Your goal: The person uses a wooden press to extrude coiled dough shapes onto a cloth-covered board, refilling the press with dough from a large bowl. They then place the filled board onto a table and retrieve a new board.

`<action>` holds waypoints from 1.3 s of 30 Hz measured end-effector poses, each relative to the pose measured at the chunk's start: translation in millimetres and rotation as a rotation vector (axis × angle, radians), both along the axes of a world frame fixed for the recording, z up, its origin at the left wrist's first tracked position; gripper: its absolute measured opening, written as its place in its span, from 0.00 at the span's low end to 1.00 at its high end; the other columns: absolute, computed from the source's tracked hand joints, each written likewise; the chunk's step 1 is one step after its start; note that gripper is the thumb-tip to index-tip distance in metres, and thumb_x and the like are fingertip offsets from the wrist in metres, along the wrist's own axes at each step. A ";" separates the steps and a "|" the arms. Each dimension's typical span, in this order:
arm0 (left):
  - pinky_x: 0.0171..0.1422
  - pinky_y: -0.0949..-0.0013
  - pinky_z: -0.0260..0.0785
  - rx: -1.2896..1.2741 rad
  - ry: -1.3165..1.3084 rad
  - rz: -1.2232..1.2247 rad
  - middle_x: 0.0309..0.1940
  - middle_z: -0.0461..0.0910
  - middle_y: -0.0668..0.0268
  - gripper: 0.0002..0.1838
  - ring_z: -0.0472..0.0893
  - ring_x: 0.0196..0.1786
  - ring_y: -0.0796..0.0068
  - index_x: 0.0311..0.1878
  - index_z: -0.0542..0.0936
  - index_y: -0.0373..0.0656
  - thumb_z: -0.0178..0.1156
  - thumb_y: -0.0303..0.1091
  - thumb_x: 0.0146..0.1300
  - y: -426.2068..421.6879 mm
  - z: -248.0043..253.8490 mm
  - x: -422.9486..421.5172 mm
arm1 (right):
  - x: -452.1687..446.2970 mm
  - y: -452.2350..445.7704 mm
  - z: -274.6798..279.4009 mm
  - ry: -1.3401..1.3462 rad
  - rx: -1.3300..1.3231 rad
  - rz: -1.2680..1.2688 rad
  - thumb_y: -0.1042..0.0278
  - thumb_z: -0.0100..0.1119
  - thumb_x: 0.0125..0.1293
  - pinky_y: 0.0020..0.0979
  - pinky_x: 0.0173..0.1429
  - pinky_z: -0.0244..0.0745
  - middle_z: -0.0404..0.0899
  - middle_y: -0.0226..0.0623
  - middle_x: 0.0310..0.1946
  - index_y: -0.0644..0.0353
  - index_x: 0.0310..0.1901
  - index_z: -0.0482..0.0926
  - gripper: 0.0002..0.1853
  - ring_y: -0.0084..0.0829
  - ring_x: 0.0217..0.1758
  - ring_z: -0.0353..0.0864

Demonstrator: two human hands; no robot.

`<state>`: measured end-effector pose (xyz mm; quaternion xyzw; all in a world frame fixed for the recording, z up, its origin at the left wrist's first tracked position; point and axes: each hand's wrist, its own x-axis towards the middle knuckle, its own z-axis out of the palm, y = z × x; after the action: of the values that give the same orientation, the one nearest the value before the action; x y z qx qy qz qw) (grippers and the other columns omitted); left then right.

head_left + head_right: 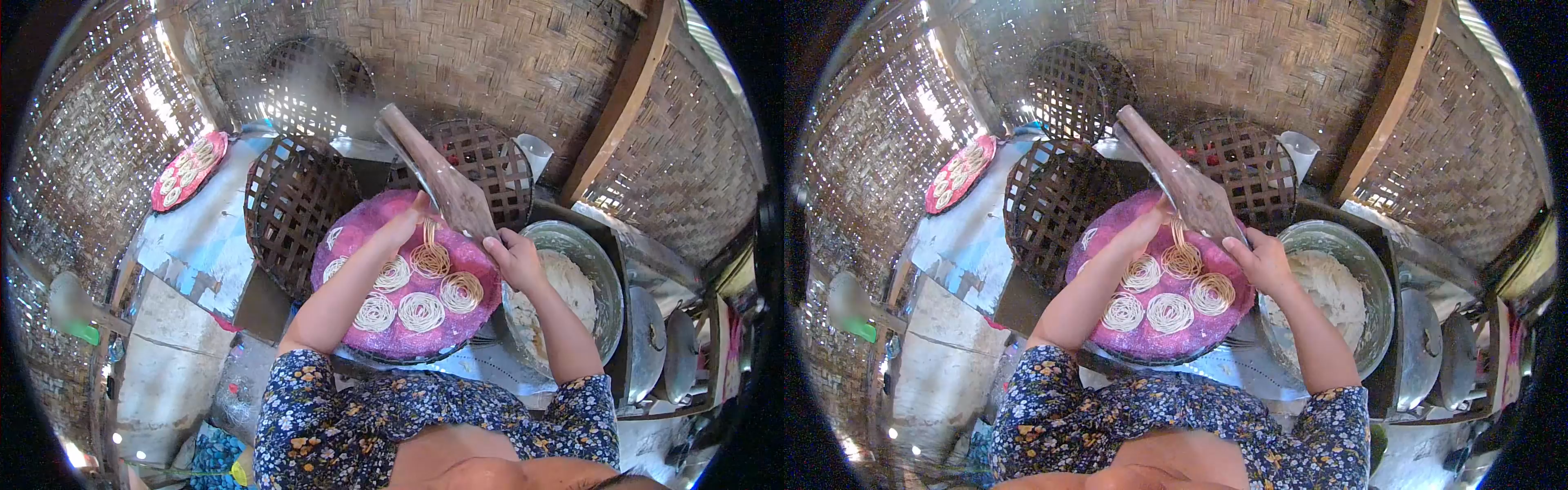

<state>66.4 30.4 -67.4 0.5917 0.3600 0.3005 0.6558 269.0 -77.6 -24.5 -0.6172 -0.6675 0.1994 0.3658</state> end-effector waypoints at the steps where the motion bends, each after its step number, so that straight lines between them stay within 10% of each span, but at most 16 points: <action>1: 0.67 0.65 0.49 0.025 0.203 0.076 0.58 0.68 0.57 0.33 0.62 0.64 0.61 0.63 0.63 0.41 0.34 0.58 0.66 0.8 -3.9 -3.6 | 1.1 1.4 -1.6 0.018 -0.015 -0.006 0.55 0.53 0.59 0.33 0.30 0.65 0.69 0.42 0.17 0.66 0.29 0.73 0.18 0.27 0.23 0.67; 6: 0.67 0.53 0.46 0.381 0.742 0.369 0.56 0.67 0.50 0.36 0.61 0.63 0.52 0.56 0.72 0.38 0.41 0.63 0.60 -36.3 -25.9 -13.0 | 17.7 3.2 -15.5 0.052 -0.112 -0.040 0.47 0.54 0.58 0.36 0.35 0.69 0.76 0.48 0.24 0.65 0.34 0.76 0.23 0.36 0.28 0.75; 10: 0.63 0.39 0.44 0.869 0.994 0.112 0.66 0.52 0.55 0.37 0.55 0.65 0.47 0.60 0.66 0.37 0.45 0.60 0.59 -77.6 -46.2 -20.9 | 27.9 -6.1 -23.6 0.106 -0.111 -0.061 0.48 0.55 0.58 0.34 0.32 0.68 0.73 0.45 0.20 0.66 0.30 0.75 0.22 0.30 0.24 0.70; 20: 0.64 0.42 0.44 1.177 1.089 0.272 0.67 0.50 0.54 0.41 0.58 0.62 0.46 0.65 0.57 0.37 0.54 0.56 0.55 -106.5 3.9 -14.2 | 47.5 -43.2 -20.4 0.177 -0.101 -0.090 0.50 0.54 0.59 0.32 0.29 0.66 0.71 0.39 0.17 0.65 0.26 0.74 0.21 0.24 0.23 0.68; 26: 0.67 0.56 0.49 1.223 0.522 0.359 0.62 0.59 0.49 0.41 0.59 0.63 0.48 0.63 0.58 0.35 0.59 0.49 0.51 -91.5 45.7 -35.4 | 13.8 -77.3 -5.8 0.416 -0.158 0.080 0.49 0.55 0.58 0.31 0.37 0.70 0.76 0.39 0.27 0.64 0.42 0.76 0.23 0.25 0.32 0.73; 30: 0.60 0.54 0.58 1.205 0.419 0.186 0.51 0.68 0.55 0.38 0.66 0.57 0.57 0.58 0.64 0.37 0.65 0.44 0.45 -114.6 0.6 -29.9 | -36.0 -100.2 8.8 0.226 -0.290 0.364 0.46 0.55 0.58 0.38 0.42 0.72 0.77 0.51 0.31 0.64 0.48 0.72 0.28 0.45 0.37 0.79; 33: 0.58 0.56 0.60 0.934 0.261 0.419 0.43 0.67 0.59 0.33 0.66 0.49 0.62 0.55 0.66 0.36 0.63 0.43 0.48 -126.7 -20.3 -56.1 | -41.9 -112.7 16.8 0.080 0.043 0.497 0.41 0.52 0.59 0.36 0.48 0.71 0.76 0.49 0.40 0.61 0.59 0.63 0.35 0.39 0.44 0.78; 39: 0.53 0.59 0.63 0.598 -0.088 1.011 0.27 0.66 0.66 0.24 0.66 0.34 0.73 0.50 0.68 0.36 0.58 0.42 0.54 -165.8 5.1 -122.2 | -23.3 -145.2 40.9 1.167 0.400 1.160 0.34 0.39 0.61 0.40 0.58 0.58 0.65 0.59 0.53 0.65 0.67 0.32 0.49 0.43 0.54 0.69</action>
<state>-55.8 -135.5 -62.2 0.4929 0.4693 0.6886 0.2502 245.8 -222.7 16.4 0.1013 -0.6053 0.5204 0.5937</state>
